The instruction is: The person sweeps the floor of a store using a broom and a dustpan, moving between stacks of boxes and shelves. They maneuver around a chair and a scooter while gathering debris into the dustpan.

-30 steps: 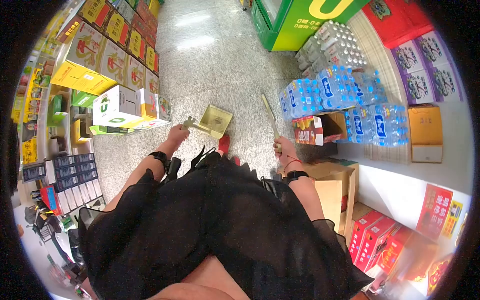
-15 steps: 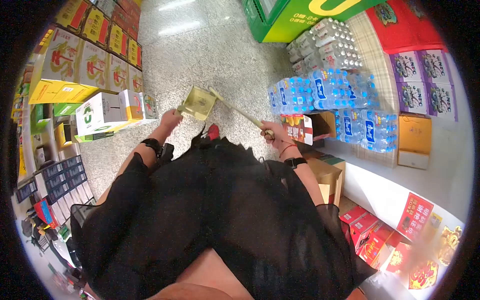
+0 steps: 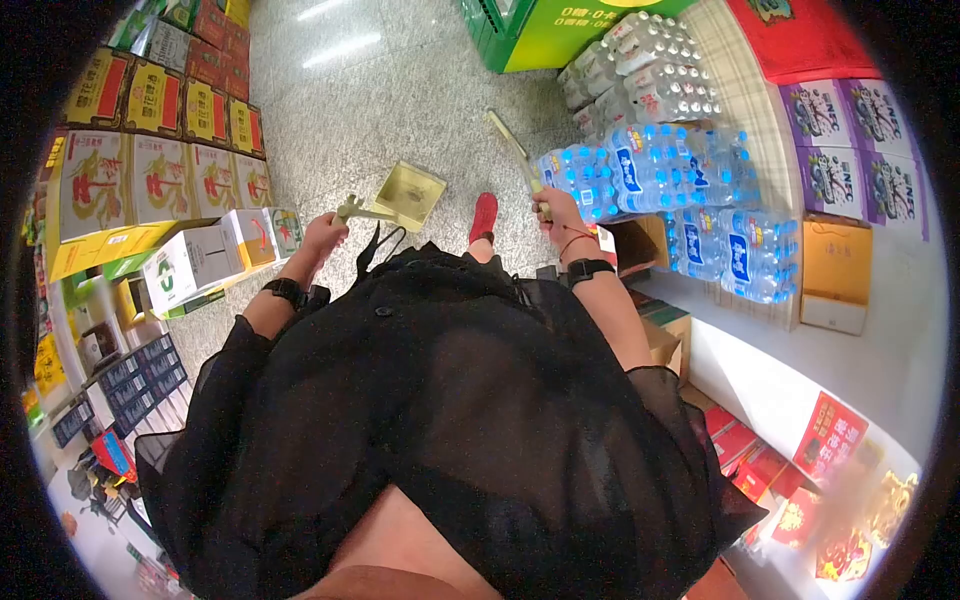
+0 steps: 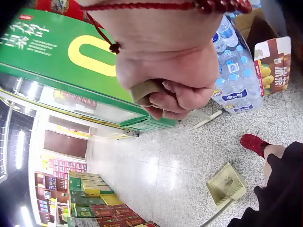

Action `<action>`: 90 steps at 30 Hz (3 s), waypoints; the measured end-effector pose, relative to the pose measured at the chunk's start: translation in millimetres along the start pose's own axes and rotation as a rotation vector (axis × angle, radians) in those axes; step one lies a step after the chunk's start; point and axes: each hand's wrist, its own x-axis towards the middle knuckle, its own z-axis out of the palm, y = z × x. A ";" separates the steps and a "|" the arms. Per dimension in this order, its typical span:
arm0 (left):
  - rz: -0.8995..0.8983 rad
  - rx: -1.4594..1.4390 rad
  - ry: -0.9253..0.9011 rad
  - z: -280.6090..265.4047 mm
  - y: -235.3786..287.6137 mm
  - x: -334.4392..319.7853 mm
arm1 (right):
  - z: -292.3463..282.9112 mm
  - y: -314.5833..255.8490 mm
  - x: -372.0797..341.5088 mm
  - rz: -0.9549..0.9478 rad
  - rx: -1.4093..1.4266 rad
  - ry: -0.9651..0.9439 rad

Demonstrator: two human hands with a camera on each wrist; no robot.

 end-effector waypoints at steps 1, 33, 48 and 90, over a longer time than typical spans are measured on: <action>-0.024 -0.004 -0.007 4.7 7.0 5.3 | -1.0 -8.2 9.4 -0.012 -0.023 0.040; -0.085 0.009 0.058 125.8 192.9 107.3 | -136.6 -175.9 151.2 0.013 -0.081 -0.018; -0.055 0.155 -0.031 149.3 215.1 163.0 | -149.3 -187.1 100.3 0.175 -0.146 -0.259; -0.043 0.078 0.106 -45.4 208.8 242.1 | 135.5 -309.1 186.3 0.023 -0.335 -0.318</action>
